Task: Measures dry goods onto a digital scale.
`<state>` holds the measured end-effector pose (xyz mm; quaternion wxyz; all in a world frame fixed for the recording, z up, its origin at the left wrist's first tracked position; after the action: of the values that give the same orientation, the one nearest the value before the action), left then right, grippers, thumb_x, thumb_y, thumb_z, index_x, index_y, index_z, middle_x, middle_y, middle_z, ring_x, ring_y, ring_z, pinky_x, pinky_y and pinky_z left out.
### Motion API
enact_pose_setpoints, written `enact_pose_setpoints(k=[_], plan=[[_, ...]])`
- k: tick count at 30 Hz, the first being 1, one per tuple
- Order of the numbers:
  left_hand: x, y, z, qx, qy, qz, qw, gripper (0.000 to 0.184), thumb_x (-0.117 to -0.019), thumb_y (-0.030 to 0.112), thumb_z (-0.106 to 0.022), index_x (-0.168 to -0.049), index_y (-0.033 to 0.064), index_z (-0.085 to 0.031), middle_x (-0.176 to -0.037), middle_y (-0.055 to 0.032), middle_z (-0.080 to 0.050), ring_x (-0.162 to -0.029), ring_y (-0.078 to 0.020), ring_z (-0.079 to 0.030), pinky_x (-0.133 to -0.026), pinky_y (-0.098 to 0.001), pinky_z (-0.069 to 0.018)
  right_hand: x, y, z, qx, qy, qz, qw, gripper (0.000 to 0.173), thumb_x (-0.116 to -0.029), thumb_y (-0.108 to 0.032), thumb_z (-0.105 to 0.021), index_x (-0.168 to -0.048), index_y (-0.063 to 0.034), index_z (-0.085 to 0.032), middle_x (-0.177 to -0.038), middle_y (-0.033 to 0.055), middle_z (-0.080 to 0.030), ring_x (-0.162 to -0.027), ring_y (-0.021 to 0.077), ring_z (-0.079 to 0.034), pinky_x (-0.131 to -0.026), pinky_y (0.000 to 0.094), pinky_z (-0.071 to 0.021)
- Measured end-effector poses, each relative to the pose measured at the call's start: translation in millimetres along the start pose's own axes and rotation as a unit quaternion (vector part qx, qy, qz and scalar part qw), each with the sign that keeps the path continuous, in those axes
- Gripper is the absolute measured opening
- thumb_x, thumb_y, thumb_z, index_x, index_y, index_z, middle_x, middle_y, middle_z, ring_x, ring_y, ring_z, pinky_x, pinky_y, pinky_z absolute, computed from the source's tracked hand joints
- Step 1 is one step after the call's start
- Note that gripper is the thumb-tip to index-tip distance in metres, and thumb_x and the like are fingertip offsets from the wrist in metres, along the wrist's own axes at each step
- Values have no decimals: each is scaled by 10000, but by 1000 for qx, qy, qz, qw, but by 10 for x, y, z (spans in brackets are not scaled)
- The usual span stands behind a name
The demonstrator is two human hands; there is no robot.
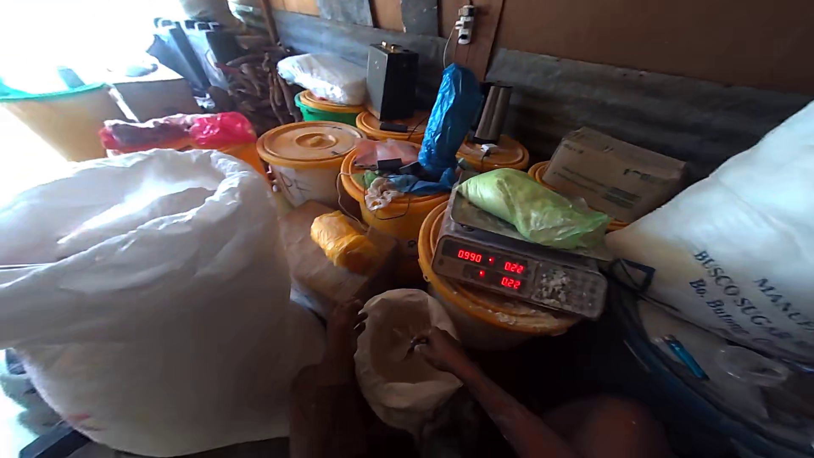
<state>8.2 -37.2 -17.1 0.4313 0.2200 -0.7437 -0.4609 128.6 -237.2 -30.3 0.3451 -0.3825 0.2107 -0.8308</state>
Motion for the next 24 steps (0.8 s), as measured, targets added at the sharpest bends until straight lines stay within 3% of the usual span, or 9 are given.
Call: enact_pose_setpoints(k=[2, 5, 8, 12, 15, 20, 24], plan=[[-31, -22, 58, 3, 6, -9, 1000, 341, -1032, 196, -553, -1332, 34, -545, -1064, -122, -630, -812, -175, -606, -677, -332, -507, -288, -65, -213, 27, -18, -32, 999, 327, -1018, -261, -575, -1299, -135, -684, -1266, 152, -689, -1181, 339, -651, -997, 604, -497], [-41, 6, 121, 8, 1, -25, 1000, 350, -1043, 195, -542, -1343, 14, -536, -1063, -129, -640, -808, -170, -619, -700, -334, -527, -724, -1, -555, 17, -25, -48, 998, 332, -1007, -269, -589, -1276, -99, -686, -1242, 168, -697, -1158, 351, -663, -980, 607, -507], [-95, 60, 125, 29, 6, -35, 999, 302, -1047, 158, -524, -1306, 3, -534, -931, -86, -630, -675, -120, -590, -592, -273, -506, -1041, 105, -824, -40, -26, -34, 998, 356, -1007, -257, -611, -1287, -43, -663, -1257, 205, -679, -1173, 369, -651, -1008, 601, -498], [-215, 113, 110, 24, 1, -34, 999, 330, -1037, 147, -526, -1329, -5, -524, -969, -105, -625, -708, -141, -597, -624, -298, -518, -1238, 294, -972, -108, -20, -19, 994, 367, -1014, -239, -612, -1314, -31, -651, -1273, 217, -669, -1170, 360, -653, -1028, 560, -500], [-297, 150, 66, 8, -13, -40, 999, 350, -1050, 164, -507, -1357, -5, -509, -1004, -112, -631, -729, -147, -616, -639, -304, -534, -1010, 361, -804, -173, -20, -4, 985, 325, -1023, -219, -609, -1285, -37, -675, -1207, 202, -690, -1060, 313, -675, -962, 504, -525], [-291, 221, 8, 5, -2, -29, 1000, 353, -1031, 140, -520, -1355, 0, -501, -967, -101, -621, -692, -135, -597, -607, -287, -515, -236, 394, -435, -260, 37, 62, 963, 313, -1008, -122, -617, -1289, 6, -669, -1198, 176, -706, -1029, 227, -699, -958, 405, -558], [-288, 192, 1, 9, -6, -23, 1000, 378, -1021, 136, -536, -1375, 12, -496, -1003, -108, -622, -712, -136, -599, -602, -277, -501, 441, 530, -228, -324, 86, 70, 940, 363, -993, -141, -624, -1329, -3, -632, -1055, 89, -719, -774, 73, -626, -702, 247, -526]])
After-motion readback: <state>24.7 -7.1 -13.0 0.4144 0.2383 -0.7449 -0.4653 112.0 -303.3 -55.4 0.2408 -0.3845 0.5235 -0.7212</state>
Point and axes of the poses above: each hand's wrist, its own x-axis away from the middle knuckle, its own z-axis out of the back of the hand, y = z × x, the point moved 2 cm from there along -x, towards the middle knuckle
